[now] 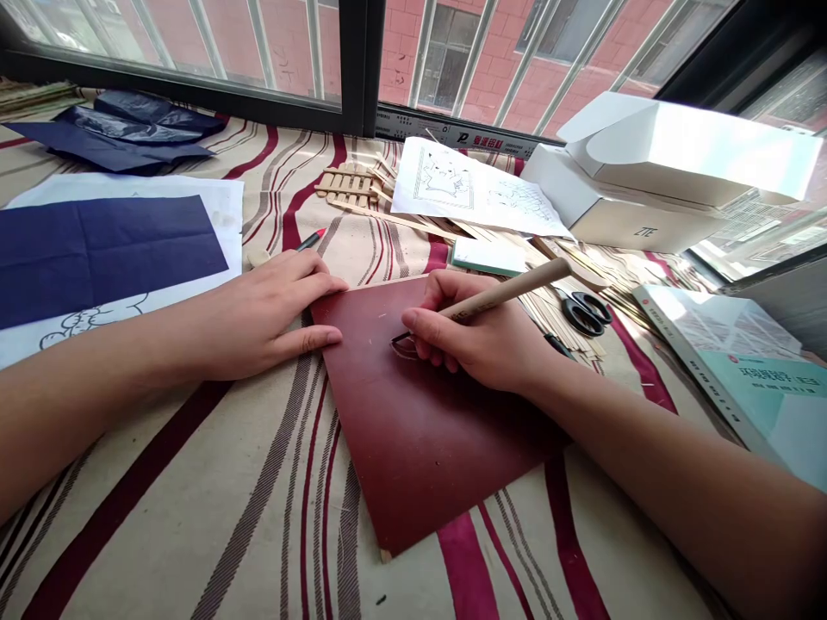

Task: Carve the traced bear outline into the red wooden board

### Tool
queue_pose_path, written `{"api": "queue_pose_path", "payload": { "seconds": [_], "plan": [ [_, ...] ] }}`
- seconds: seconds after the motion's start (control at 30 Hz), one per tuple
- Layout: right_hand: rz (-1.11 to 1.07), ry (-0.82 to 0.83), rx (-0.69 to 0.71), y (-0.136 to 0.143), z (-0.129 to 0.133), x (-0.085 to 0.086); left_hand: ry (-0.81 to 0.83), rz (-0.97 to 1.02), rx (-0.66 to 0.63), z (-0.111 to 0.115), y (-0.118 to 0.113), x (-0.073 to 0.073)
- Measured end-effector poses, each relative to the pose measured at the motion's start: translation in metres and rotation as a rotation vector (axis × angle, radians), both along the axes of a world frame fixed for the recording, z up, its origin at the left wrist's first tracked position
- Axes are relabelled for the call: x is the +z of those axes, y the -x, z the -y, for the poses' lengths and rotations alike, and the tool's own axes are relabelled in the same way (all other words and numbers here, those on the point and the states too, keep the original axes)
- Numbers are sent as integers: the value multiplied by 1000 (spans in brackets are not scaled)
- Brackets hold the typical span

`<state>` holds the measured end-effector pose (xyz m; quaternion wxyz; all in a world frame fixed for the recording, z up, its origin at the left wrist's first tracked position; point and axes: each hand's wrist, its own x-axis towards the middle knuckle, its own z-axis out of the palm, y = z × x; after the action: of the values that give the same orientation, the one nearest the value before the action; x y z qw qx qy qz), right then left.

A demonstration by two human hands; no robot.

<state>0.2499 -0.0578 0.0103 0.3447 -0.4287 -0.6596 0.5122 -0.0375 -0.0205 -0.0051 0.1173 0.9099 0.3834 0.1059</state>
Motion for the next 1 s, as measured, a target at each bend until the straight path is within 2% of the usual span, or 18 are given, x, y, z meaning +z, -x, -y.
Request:
{"api": "queue_pose_path", "payload": {
  "seconds": [0.23, 0.57, 0.63, 0.8, 1.0],
  "plan": [
    [115, -136, 3, 0, 1, -1, 49, -6, 24, 2, -3, 5],
    [142, -220, 70, -4, -2, 2, 6, 19, 12, -1, 2, -4],
    [135, -209, 72, -5, -2, 1, 4, 16, 10, 0, 1, -3],
    [-20, -30, -5, -3, 2, -1, 42, -4, 22, 3, -4, 4],
    [29, -55, -4, 0, 4, -3, 83, -11, 49, 4, -9, 12]
  ]
}}
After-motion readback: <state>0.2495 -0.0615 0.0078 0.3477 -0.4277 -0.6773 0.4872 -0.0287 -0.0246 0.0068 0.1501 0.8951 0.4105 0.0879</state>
